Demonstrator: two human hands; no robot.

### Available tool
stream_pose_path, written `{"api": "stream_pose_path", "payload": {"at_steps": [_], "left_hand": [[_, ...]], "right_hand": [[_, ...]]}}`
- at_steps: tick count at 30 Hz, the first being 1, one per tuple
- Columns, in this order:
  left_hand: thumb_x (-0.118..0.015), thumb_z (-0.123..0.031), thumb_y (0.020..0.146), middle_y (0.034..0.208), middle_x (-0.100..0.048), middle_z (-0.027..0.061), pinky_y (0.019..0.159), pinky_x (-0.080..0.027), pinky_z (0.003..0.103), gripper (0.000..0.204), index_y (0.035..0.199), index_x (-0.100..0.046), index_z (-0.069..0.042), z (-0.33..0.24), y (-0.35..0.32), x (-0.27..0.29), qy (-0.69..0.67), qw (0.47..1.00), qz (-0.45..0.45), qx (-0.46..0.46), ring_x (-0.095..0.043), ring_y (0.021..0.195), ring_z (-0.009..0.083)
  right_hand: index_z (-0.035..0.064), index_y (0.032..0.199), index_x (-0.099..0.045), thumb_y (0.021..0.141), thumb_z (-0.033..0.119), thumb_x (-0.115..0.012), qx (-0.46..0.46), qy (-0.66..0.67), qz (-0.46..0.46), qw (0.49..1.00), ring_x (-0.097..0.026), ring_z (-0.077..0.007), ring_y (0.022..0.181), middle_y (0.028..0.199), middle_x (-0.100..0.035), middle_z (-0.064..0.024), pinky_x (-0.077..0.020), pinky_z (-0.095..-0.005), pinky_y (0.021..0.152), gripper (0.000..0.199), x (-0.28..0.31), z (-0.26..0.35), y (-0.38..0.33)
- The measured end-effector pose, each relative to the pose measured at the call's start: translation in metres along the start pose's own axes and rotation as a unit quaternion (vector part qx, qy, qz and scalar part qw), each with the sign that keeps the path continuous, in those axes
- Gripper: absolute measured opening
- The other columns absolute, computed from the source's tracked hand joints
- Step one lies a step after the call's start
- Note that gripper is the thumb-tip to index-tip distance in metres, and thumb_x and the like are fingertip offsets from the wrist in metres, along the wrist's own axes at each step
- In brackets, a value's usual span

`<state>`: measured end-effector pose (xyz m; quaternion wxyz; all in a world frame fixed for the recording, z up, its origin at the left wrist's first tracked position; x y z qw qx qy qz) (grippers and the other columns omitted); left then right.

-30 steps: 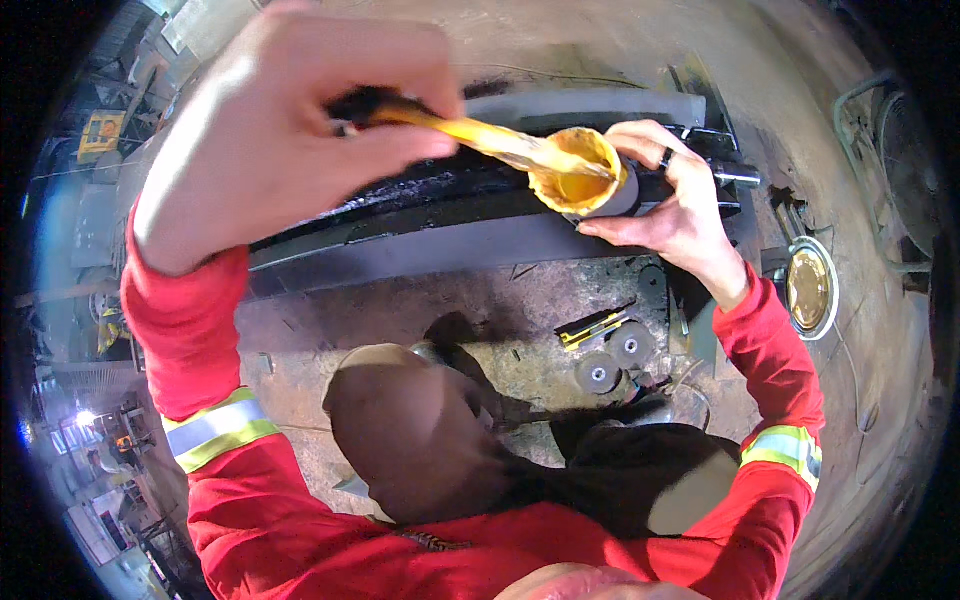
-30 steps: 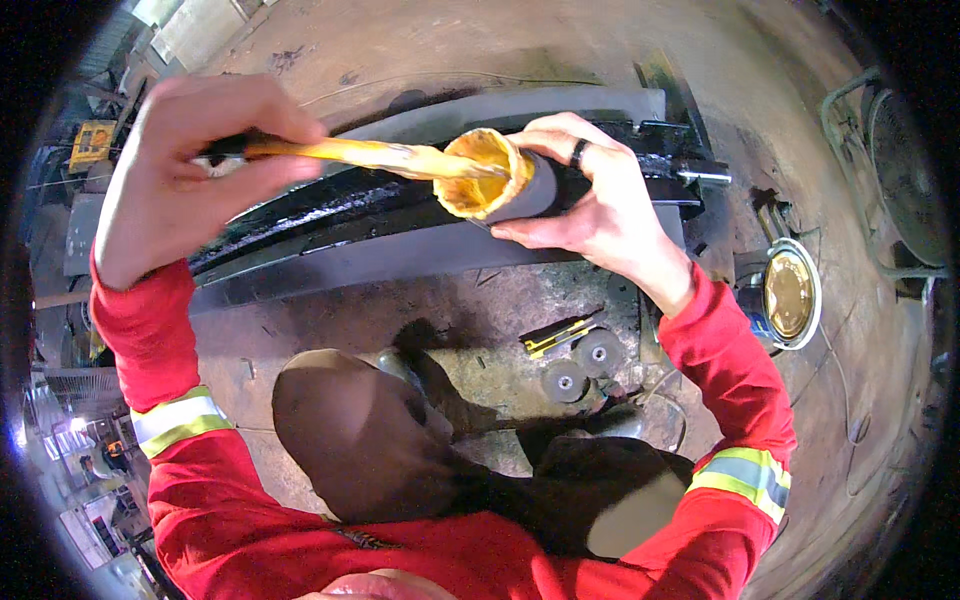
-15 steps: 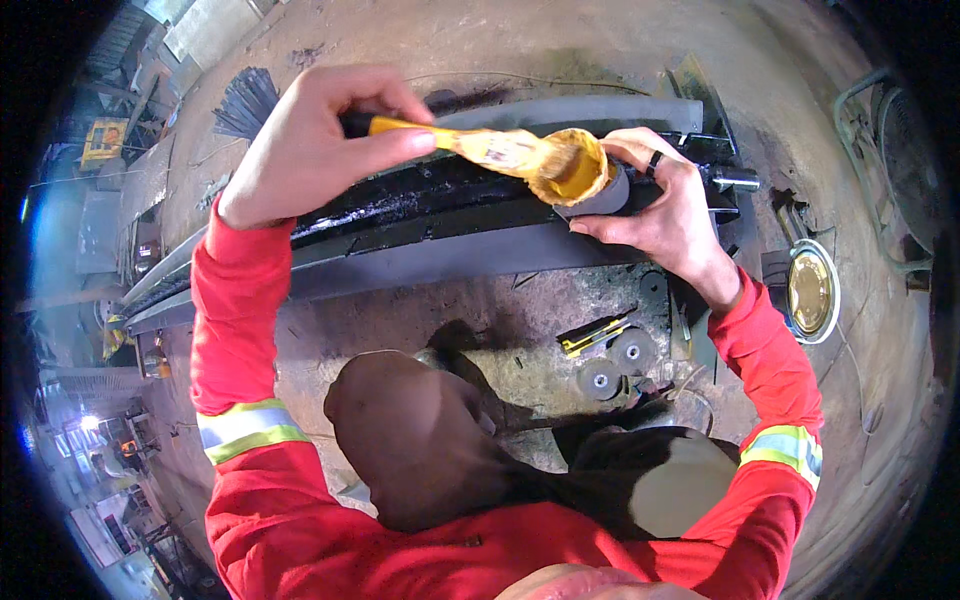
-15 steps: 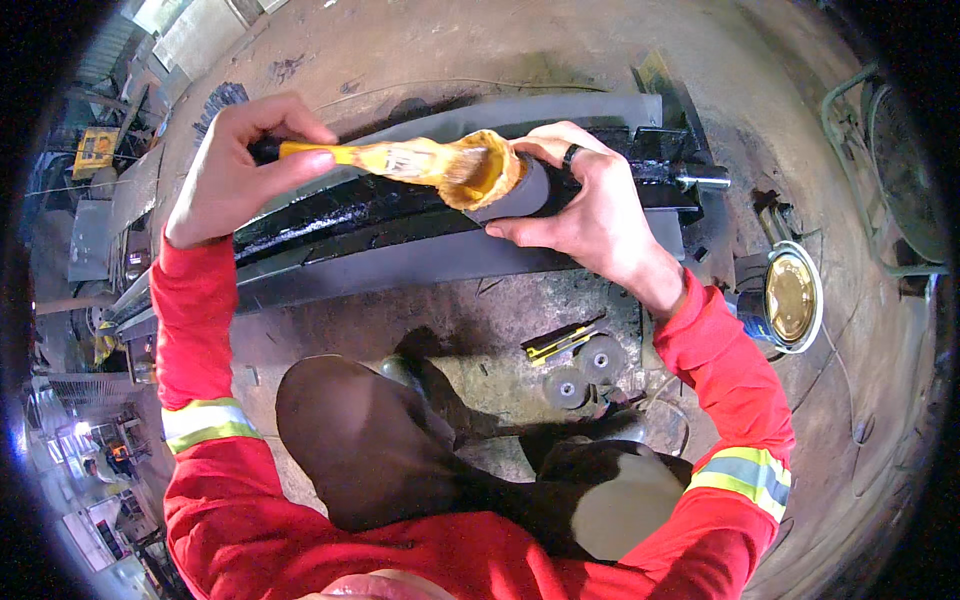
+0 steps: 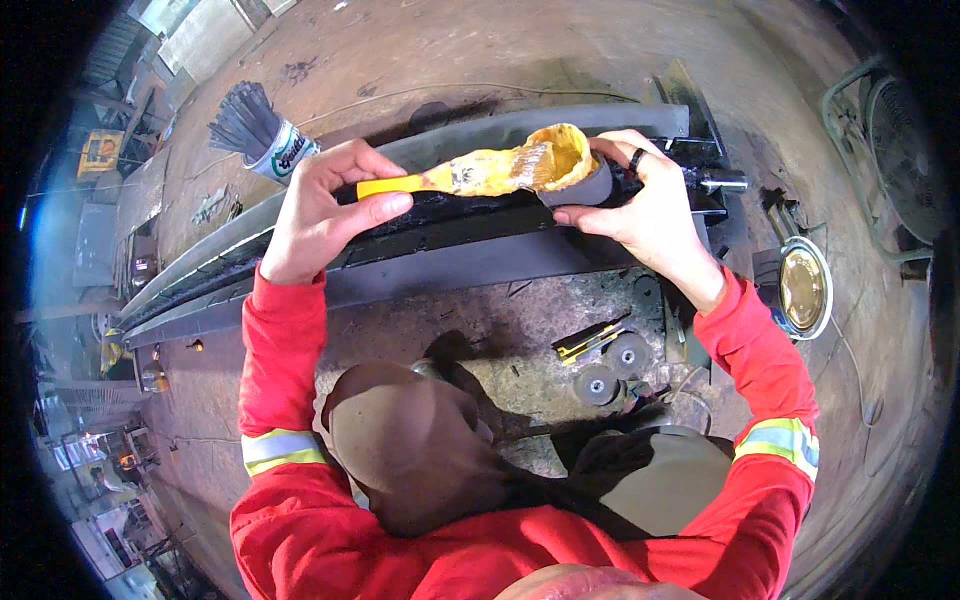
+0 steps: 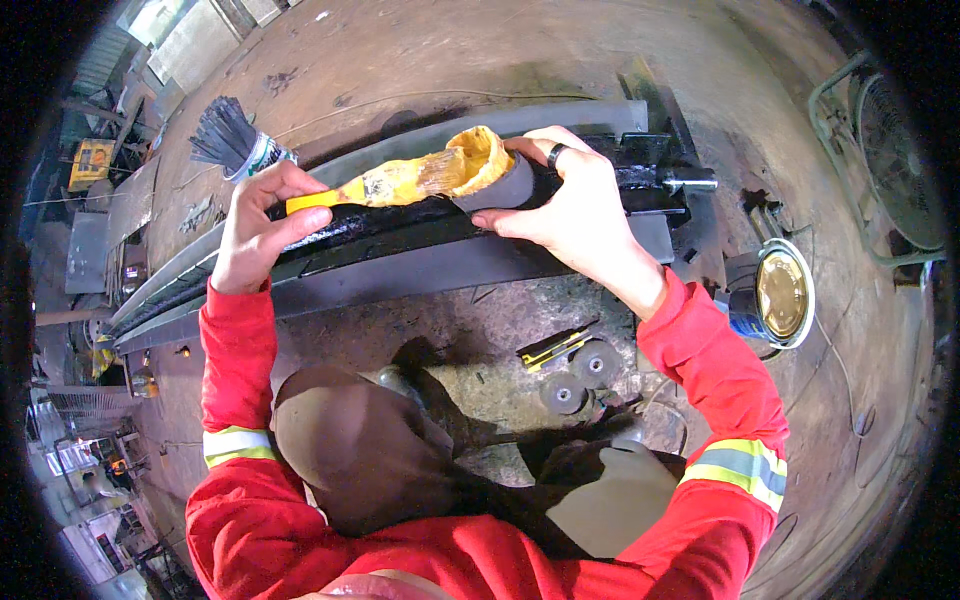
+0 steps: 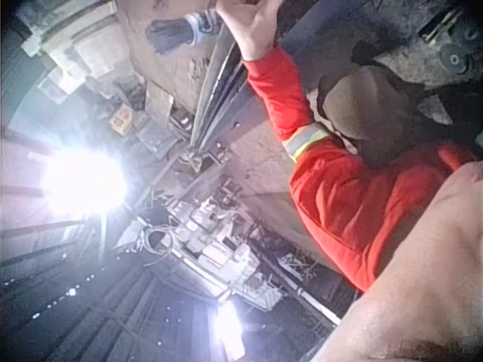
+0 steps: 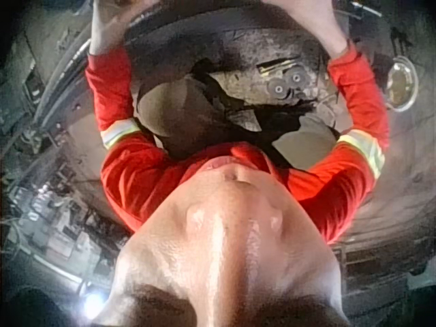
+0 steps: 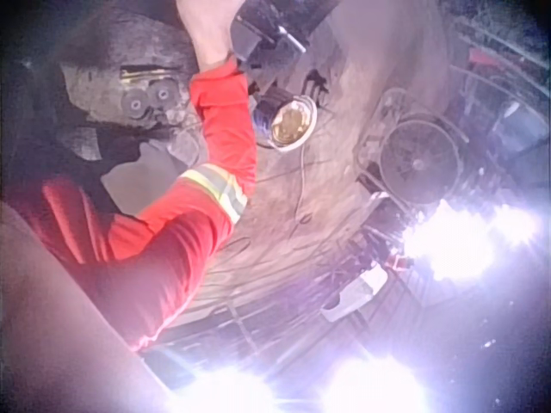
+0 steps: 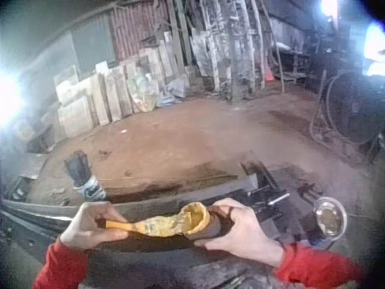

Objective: The person applies a yellow substance to a long, curved metal beam using a paintbrush. They repeatedly dip the brush into a small container held in the other hand and spread the substance along the beam's surface.

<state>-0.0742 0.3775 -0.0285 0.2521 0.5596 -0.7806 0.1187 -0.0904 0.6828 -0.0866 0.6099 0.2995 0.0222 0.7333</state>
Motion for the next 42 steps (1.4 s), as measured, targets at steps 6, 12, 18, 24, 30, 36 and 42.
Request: {"api": "stream_pose_path", "payload": {"at_steps": [6, 12, 18, 24, 30, 36, 42], "left_hand": [[-0.080, -0.018, 0.081, 0.084, -0.066, 0.0017, 0.069, -0.041, 0.022, 0.026, 0.093, -0.067, 0.000, 0.011, -0.003, 0.016, -0.094, 0.995, 0.019, 0.037, -0.056, 0.077, 0.0061], [-0.079, -0.027, 0.079, 0.077, -0.060, 0.0020, 0.064, -0.037, 0.024, 0.031, 0.087, -0.062, -0.003, 0.005, -0.006, 0.025, -0.216, 0.975, -0.027, -0.044, -0.051, 0.069, 0.0084], [-0.076, -0.023, 0.083, 0.072, -0.052, 0.0024, 0.057, -0.031, 0.025, 0.032, 0.096, -0.054, -0.002, -0.016, -0.002, 0.038, -0.284, 0.952, -0.036, -0.108, -0.040, 0.059, 0.0081], [-0.077, -0.014, 0.082, 0.079, -0.060, 0.0025, 0.064, -0.041, 0.023, 0.027, 0.097, -0.060, -0.001, 0.004, -0.020, 0.033, -0.154, 0.982, -0.112, -0.014, -0.051, 0.067, 0.0077], [-0.076, -0.002, 0.079, 0.085, -0.067, 0.0101, 0.069, -0.051, 0.031, 0.015, 0.091, -0.067, -0.001, -0.003, -0.004, -0.025, 0.259, 0.951, -0.111, -0.127, -0.066, 0.076, 0.0189], [-0.072, 0.004, 0.074, 0.075, -0.059, 0.0121, 0.061, -0.050, 0.035, 0.012, 0.084, -0.066, 0.000, -0.013, -0.022, -0.031, 0.364, 0.909, -0.066, -0.191, -0.061, 0.068, 0.0288], [-0.076, -0.006, 0.079, 0.080, -0.066, 0.0119, 0.066, -0.048, 0.033, 0.013, 0.088, -0.067, 0.000, -0.022, 0.013, 0.000, 0.298, 0.951, -0.050, -0.074, -0.061, 0.068, 0.0220]], "right_hand": [[-0.0021, 0.110, -0.069, 0.058, 0.025, -0.094, -0.016, -0.071, -0.033, 0.997, -0.067, -0.0227, 0.100, 0.105, -0.069, -0.0119, -0.0509, -0.0321, 0.093, 0.064, 0.007, -0.004, 0.002], [-0.0023, 0.108, -0.070, 0.061, 0.034, -0.092, -0.046, -0.065, -0.031, 0.996, -0.067, -0.0233, 0.096, 0.104, -0.070, -0.0121, -0.0518, -0.0334, 0.088, 0.064, 0.015, -0.012, 0.006], [-0.0016, 0.110, -0.071, 0.061, 0.036, -0.091, -0.053, -0.079, -0.033, 0.995, -0.067, -0.0233, 0.095, 0.102, -0.070, -0.0123, -0.0520, -0.0332, 0.087, 0.065, 0.012, -0.013, 0.006], [-0.0058, 0.111, -0.069, 0.064, 0.036, -0.092, -0.115, -0.030, -0.091, 0.989, -0.069, -0.0167, 0.085, 0.096, -0.072, -0.0134, -0.0551, -0.0297, 0.080, 0.067, 0.031, -0.035, 0.008], [-0.0113, 0.108, -0.068, 0.067, 0.037, -0.091, -0.092, -0.046, -0.143, 0.984, -0.070, -0.0169, 0.081, 0.091, -0.073, -0.0154, -0.0557, -0.0287, 0.077, 0.068, 0.064, -0.052, 0.023], [-0.0086, 0.107, -0.070, 0.066, 0.040, -0.091, -0.067, -0.039, -0.157, 0.985, -0.070, -0.0174, 0.081, 0.090, -0.073, -0.0154, -0.0556, -0.0285, 0.076, 0.067, 0.072, -0.043, 0.024], [-0.0082, 0.106, -0.070, 0.067, 0.041, -0.090, -0.054, -0.055, -0.150, 0.986, -0.070, -0.0175, 0.078, 0.089, -0.073, -0.0151, -0.0561, -0.0287, 0.073, 0.066, 0.063, -0.052, 0.024]]}}
Point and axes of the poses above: each hand's wrist, its own y-axis towards the middle knuckle, its own x-axis out of the back of the hand, z = x × y, the point moved 3 cm from there along y, towards the middle knuckle
